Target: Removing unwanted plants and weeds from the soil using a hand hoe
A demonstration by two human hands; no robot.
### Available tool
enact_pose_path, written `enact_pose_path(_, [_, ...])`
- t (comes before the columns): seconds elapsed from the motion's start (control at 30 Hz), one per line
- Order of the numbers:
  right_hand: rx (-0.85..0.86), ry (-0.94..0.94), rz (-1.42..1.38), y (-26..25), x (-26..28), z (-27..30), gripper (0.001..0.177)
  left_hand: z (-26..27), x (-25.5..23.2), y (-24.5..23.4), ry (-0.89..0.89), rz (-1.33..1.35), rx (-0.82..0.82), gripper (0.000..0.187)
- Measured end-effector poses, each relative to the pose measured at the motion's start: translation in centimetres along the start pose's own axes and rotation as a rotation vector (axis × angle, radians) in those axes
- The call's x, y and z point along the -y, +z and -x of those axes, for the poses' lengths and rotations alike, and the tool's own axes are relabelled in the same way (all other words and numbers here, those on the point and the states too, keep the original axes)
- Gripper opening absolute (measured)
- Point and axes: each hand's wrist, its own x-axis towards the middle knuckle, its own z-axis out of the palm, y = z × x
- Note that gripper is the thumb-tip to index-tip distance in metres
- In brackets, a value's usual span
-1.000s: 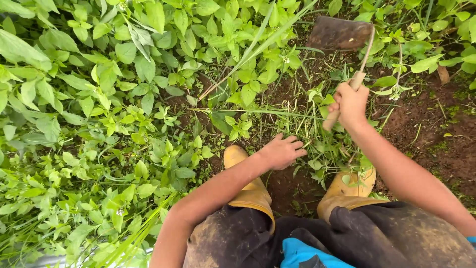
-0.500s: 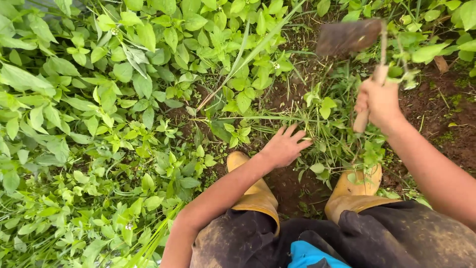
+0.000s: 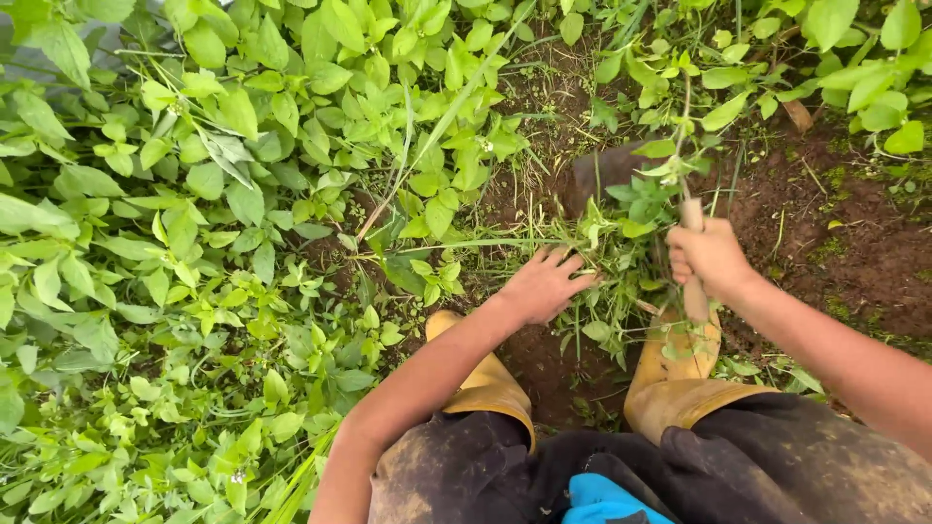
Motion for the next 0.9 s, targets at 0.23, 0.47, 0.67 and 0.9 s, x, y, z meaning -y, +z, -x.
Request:
enact_pose_path(0.23, [-0.261,-0.204,-0.526,2.1,-2.1,-2.1,0.019,0.4,-1.2,-1.1,-0.039,0.005,-0.09,0.053])
enact_pose_path(0.47, [0.221,0.186,0.119,1.8,-6.3,4.8,0.017,0.5,-1.0,-3.0,0.014,0.045,-0.044,0.057])
enact_pose_path(0.67, [0.056,0.047,0.003,-3.1,0.1,0.0,0.018,-0.1,-1.5,2.3,-0.012,0.18,0.132,0.06])
enact_pose_path(0.9, [0.112,0.245,0.072,-6.1,-5.7,1.7,0.013,-0.1,-3.0,2.2,0.064,0.417,0.351,0.057])
